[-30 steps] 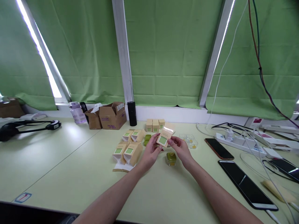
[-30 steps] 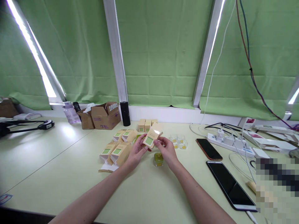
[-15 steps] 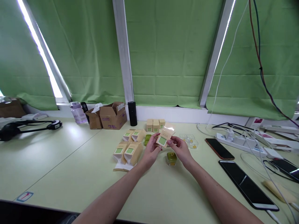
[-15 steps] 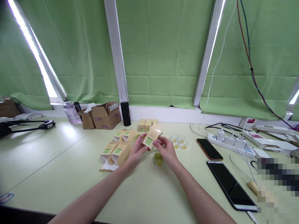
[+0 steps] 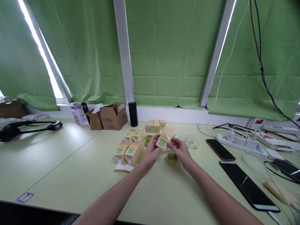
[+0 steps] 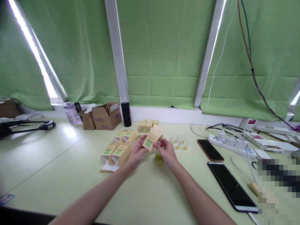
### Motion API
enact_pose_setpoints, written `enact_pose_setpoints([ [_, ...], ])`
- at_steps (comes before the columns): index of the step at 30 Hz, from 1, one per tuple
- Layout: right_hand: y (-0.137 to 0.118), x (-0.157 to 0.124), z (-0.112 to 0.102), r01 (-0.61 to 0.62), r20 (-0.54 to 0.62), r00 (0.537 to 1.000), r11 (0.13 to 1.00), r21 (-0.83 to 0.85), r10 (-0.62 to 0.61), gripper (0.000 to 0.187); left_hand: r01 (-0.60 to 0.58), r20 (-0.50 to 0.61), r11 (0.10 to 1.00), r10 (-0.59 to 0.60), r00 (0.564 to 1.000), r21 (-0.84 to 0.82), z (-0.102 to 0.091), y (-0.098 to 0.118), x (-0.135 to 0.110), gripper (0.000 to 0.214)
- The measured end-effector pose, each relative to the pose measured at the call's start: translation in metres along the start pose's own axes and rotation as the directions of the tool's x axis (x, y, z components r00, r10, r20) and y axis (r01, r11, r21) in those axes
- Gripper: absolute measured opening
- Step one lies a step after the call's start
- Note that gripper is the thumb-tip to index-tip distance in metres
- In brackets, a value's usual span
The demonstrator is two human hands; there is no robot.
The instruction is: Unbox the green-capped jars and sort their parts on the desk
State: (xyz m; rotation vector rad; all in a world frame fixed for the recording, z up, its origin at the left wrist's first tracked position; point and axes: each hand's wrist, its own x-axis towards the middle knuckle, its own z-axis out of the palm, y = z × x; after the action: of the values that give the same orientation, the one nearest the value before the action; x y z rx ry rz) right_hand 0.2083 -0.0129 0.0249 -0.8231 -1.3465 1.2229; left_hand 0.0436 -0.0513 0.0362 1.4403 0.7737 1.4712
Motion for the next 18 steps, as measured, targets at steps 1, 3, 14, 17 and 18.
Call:
enact_pose_setpoints([
  [1,0.000,0.000,0.000,-0.004,-0.002,1.000,1.000,0.005,0.004,0.068,-0.002,0.002,1.000,0.002,1.000,-0.002,-0.001,-0.001,0.000,0.047],
  [3,-0.002,-0.001,0.001,-0.011,-0.012,1.000,1.000,0.024,0.011,0.065,-0.013,0.005,1.000,0.013,1.000,-0.001,-0.002,-0.002,-0.001,0.048],
  [14,-0.018,-0.006,0.003,-0.038,-0.062,0.997,0.997,0.066,0.042,0.056,-0.044,0.014,0.992,0.042,0.999,0.115,0.003,-0.002,-0.003,0.054],
  [17,-0.017,-0.006,0.004,-0.033,-0.071,0.997,0.998,0.053,0.037,0.056,-0.098,-0.037,0.964,0.110,0.993,0.246,0.004,-0.001,-0.002,0.046],
  [18,-0.017,-0.006,0.004,-0.029,-0.079,0.996,0.998,0.049,0.033,0.056,-0.107,-0.055,0.949,0.129,0.990,0.296,0.003,-0.002,-0.002,0.043],
])
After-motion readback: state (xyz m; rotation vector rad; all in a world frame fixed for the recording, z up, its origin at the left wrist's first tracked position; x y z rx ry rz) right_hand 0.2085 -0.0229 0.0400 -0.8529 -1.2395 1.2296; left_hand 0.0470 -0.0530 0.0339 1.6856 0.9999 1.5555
